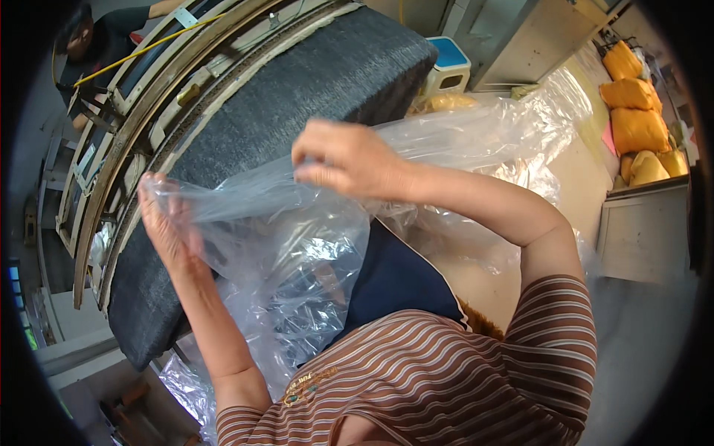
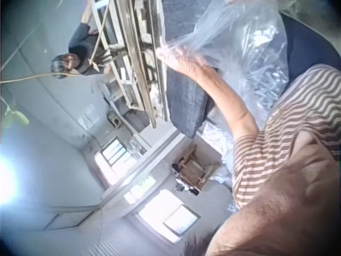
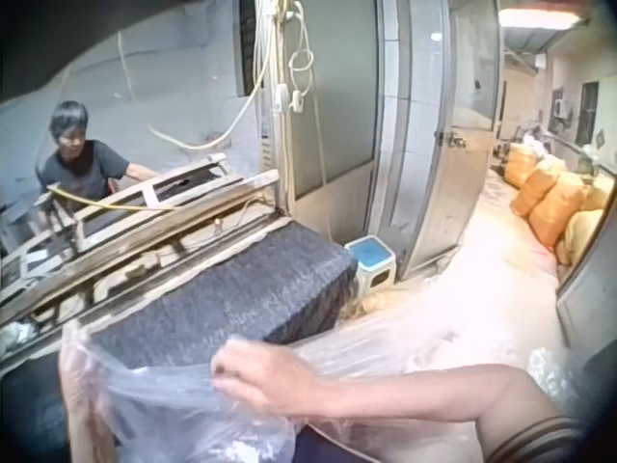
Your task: The person wraps a large curved upholstered furniture piece with a clear plastic sheet. They repeatedly pull, smooth, and tuck the plastic around the object's edges and surface, adjusting coverage by hand throughout the clip.
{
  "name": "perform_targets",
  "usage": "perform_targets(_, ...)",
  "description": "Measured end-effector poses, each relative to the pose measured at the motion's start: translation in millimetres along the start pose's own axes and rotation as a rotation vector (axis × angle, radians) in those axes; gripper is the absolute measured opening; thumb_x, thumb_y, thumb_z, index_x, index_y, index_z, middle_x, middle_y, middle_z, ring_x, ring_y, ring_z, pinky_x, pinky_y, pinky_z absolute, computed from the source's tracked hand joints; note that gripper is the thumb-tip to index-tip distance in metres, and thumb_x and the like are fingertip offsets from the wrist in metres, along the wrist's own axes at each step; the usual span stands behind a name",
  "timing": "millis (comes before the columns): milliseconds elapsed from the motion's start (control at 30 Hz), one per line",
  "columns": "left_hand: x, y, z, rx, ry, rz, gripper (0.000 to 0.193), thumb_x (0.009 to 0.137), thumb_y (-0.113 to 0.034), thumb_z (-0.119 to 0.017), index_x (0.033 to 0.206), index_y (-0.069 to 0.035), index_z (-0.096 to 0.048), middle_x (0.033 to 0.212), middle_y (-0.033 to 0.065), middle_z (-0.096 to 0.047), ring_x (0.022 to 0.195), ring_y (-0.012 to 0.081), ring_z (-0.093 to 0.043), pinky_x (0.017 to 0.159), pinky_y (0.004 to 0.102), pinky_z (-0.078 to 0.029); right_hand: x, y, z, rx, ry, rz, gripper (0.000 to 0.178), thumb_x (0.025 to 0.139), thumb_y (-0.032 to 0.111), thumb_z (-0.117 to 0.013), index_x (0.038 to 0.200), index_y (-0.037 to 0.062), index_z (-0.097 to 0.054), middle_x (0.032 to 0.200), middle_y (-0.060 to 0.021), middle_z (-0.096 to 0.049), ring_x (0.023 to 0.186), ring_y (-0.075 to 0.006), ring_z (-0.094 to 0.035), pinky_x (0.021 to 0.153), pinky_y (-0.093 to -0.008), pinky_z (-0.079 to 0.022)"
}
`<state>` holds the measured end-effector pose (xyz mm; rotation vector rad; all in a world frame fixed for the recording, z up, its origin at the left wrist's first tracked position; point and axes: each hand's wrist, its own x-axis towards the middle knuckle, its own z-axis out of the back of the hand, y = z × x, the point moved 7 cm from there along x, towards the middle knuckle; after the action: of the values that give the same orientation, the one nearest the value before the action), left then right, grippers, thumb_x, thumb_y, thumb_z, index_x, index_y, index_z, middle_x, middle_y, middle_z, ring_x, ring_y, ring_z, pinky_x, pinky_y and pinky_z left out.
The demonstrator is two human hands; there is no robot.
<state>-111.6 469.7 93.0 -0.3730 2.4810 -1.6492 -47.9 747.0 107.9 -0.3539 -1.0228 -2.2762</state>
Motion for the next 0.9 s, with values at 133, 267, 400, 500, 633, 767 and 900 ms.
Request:
perform_targets(133,-29.2,-26.9,-4.0,-0.136,0.356,-0.110,0.021,0.094,-0.018,-0.057,0.113,-0.010,-0.053,0.096,0.0023,-0.058,0.068,0.0071,-0.054,0.058,0.0181,-0.046,-4.8,-1.5,-9.2,-0.051,-0.017,0.040,0.032,0.088,0.034,-0.059,0.104,0.0072,-0.060,0.084,-0.0052,-0.059,0.093,-0.0256,-0.054,0.081,-0.0384,-0.044)
perform_targets(267,-52.5,-45.0,-6.6,-0.128,0.398,-0.188,0.016,0.097,-0.019,-0.052,0.108,-0.008,-0.053,0.088,0.0026,-0.057,0.062,0.0069,-0.052,0.048,0.0177,-0.044,10.3,5.7,-10.8,0.121,0.020,-0.066,0.021,0.091,0.027,-0.055,0.089,0.0069,-0.060,0.073,-0.0049,-0.062,0.075,-0.0208,-0.059,0.072,-0.0367,-0.047)
perform_targets(400,-70.0,-54.5,-5.4,-0.114,0.388,-0.227,0.017,0.098,-0.022,-0.049,0.108,-0.008,-0.052,0.085,0.0029,-0.056,0.062,0.0074,-0.054,0.049,0.0197,-0.048,25.7,18.8,15.5,0.503,-0.005,-0.302,0.021,0.094,0.024,-0.051,0.084,0.0061,-0.054,0.071,-0.0003,-0.060,0.064,-0.0079,-0.053,0.058,-0.0242,-0.043)
perform_targets(500,-74.3,-56.9,-2.2,-0.143,0.407,-0.251,0.017,0.098,-0.021,-0.050,0.108,-0.007,-0.051,0.085,0.0032,-0.057,0.063,0.0076,-0.055,0.051,0.0208,-0.050,28.2,36.0,24.5,0.568,0.067,-0.260,0.024,0.094,0.029,-0.050,0.097,0.0053,-0.055,0.080,-0.0008,-0.063,0.059,-0.0065,-0.049,0.054,-0.0215,-0.040)
perform_targets(633,-81.9,-57.1,-4.5,-0.135,0.442,-0.211,0.019,0.097,-0.017,-0.051,0.113,-0.007,-0.051,0.090,0.0028,-0.055,0.064,0.0066,-0.053,0.054,0.0194,-0.048,25.3,52.9,6.6,0.679,0.427,-0.498,0.046,0.096,0.037,-0.044,0.130,0.0063,-0.049,0.100,-0.0077,-0.065,0.057,-0.0050,-0.044,0.053,-0.0209,-0.040)
perform_targets(767,-93.4,-55.9,-20.3,-0.107,0.553,-0.216,0.015,0.097,-0.017,-0.052,0.106,-0.005,-0.050,0.087,0.0033,-0.053,0.065,0.0063,-0.053,0.054,0.0193,-0.048,36.6,87.2,-27.0,0.509,0.593,-0.109,0.030,0.092,0.024,-0.050,0.110,0.0029,-0.061,0.089,-0.0038,-0.065,0.067,-0.0101,-0.051,0.058,-0.0273,-0.043)
perform_targets(900,-100.2,-57.7,-19.6,-0.122,0.493,-0.202,0.016,0.098,-0.021,-0.050,0.107,-0.007,-0.050,0.078,0.0018,-0.052,0.059,0.0077,-0.052,0.050,0.0227,-0.049,48.2,99.7,-11.1,0.249,0.431,-0.067,0.013,0.083,0.016,-0.061,0.085,0.0034,-0.065,0.068,-0.0043,-0.061,0.063,-0.0109,-0.053,0.058,-0.0296,-0.042)
